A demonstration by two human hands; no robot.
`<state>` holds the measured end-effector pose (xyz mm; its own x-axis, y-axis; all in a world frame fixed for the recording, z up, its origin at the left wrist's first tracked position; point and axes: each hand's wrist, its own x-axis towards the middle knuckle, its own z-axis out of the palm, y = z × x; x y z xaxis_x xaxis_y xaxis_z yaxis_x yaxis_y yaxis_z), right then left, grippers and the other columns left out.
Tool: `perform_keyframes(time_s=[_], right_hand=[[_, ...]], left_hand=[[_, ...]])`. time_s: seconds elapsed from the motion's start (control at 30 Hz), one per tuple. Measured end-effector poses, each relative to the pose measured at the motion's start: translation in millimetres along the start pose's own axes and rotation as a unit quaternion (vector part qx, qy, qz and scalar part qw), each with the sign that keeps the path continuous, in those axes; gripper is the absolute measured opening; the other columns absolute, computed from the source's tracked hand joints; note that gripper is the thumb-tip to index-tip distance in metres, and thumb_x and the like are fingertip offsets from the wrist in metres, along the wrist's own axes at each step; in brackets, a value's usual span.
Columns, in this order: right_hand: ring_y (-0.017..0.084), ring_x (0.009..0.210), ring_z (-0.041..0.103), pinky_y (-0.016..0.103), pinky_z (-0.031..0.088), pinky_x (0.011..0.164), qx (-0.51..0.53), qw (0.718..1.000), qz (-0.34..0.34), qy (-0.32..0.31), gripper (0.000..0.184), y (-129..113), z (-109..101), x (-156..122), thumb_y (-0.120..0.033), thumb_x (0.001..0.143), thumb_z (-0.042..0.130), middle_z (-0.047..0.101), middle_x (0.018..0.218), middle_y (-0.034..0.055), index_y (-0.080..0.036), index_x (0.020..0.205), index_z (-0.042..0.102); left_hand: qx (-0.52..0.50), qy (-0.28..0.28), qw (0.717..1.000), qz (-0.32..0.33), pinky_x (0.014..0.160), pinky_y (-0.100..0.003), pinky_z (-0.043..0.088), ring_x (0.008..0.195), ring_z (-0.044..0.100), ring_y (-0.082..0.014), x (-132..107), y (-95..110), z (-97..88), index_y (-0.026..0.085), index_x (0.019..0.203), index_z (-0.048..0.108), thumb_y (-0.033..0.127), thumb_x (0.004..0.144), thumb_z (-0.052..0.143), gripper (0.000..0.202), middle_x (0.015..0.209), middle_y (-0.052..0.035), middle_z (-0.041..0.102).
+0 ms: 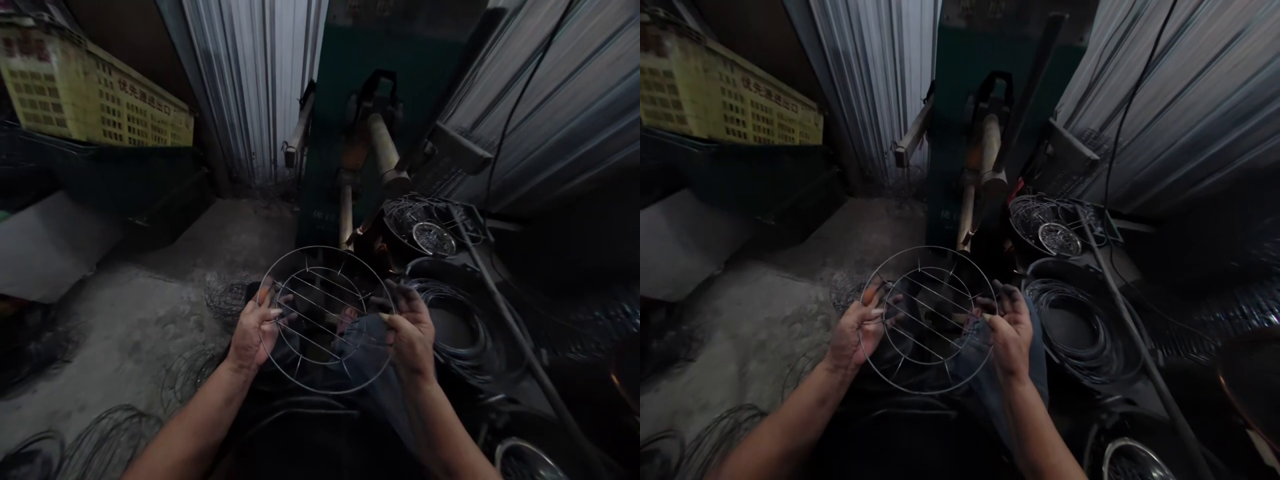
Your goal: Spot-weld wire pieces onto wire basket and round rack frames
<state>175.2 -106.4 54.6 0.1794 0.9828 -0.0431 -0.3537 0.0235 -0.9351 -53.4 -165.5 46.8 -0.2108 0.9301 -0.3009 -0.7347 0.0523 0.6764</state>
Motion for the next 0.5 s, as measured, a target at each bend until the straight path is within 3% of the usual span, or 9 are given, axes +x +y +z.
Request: perform_keyframes(time_s=[0.1, 0.2, 0.4, 0.5], right_hand=[[0.018, 0.089, 0.062, 0.028, 0.05, 0.065, 0.001, 0.998, 0.044, -0.036, 0.05, 2.3, -3.4, 5.0, -0.011, 0.056, 0.071, 0.062, 0.119, 0.0043, -0.026, 0.103, 0.062], [0.017, 0.082, 0.063, 0.027, 0.048, 0.064, 0.004, 0.995, 0.078, -0.067, 0.04, 4.2, -3.8, 7.5, -0.015, 0.06, 0.071, 0.068, 0.1, 0.0032, -0.024, 0.099, 0.066], [0.012, 0.065, 0.06, 0.024, 0.045, 0.057, -0.023, 0.997, 0.065, 0.039, 0.028, 11.3, 4.1, 2.4, -0.019, 0.056, 0.075, 0.07, 0.086, 0.0015, -0.02, 0.083, 0.069], [0.01, 0.059, 0.057, 0.022, 0.043, 0.053, -0.021, 0.995, 0.079, 0.05, 0.03, 13.2, 4.4, 0.9, -0.021, 0.054, 0.078, 0.071, 0.083, 0.001, -0.019, 0.083, 0.069]], left_hand=[[-0.012, -0.019, 0.999, 0.025, 0.086, -0.043, 0.054, 0.11, 0.058, -0.0249, -3.7, -1.0, -2.1, 0.035, 0.13, 0.051, 0.002, 0.065, 0.059, 0.073, 0.144, -0.001, 0.038], [-0.008, -0.038, 0.999, 0.03, 0.083, -0.042, 0.055, 0.106, 0.059, -0.0245, -5.0, 0.4, -5.4, 0.037, 0.133, 0.048, 0.004, 0.068, 0.058, 0.073, 0.146, -0.0011, 0.035], [-0.027, -0.047, 0.998, 0.031, 0.079, -0.041, 0.055, 0.099, 0.061, -0.0222, -8.9, 0.5, -10.9, 0.036, 0.132, 0.049, 0.007, 0.07, 0.056, 0.069, 0.143, -0.0021, 0.036], [-0.034, -0.051, 0.998, 0.029, 0.079, -0.042, 0.055, 0.097, 0.061, -0.021, -10.5, 0.9, -14.3, 0.035, 0.13, 0.052, 0.008, 0.07, 0.055, 0.066, 0.143, -0.0016, 0.037]])
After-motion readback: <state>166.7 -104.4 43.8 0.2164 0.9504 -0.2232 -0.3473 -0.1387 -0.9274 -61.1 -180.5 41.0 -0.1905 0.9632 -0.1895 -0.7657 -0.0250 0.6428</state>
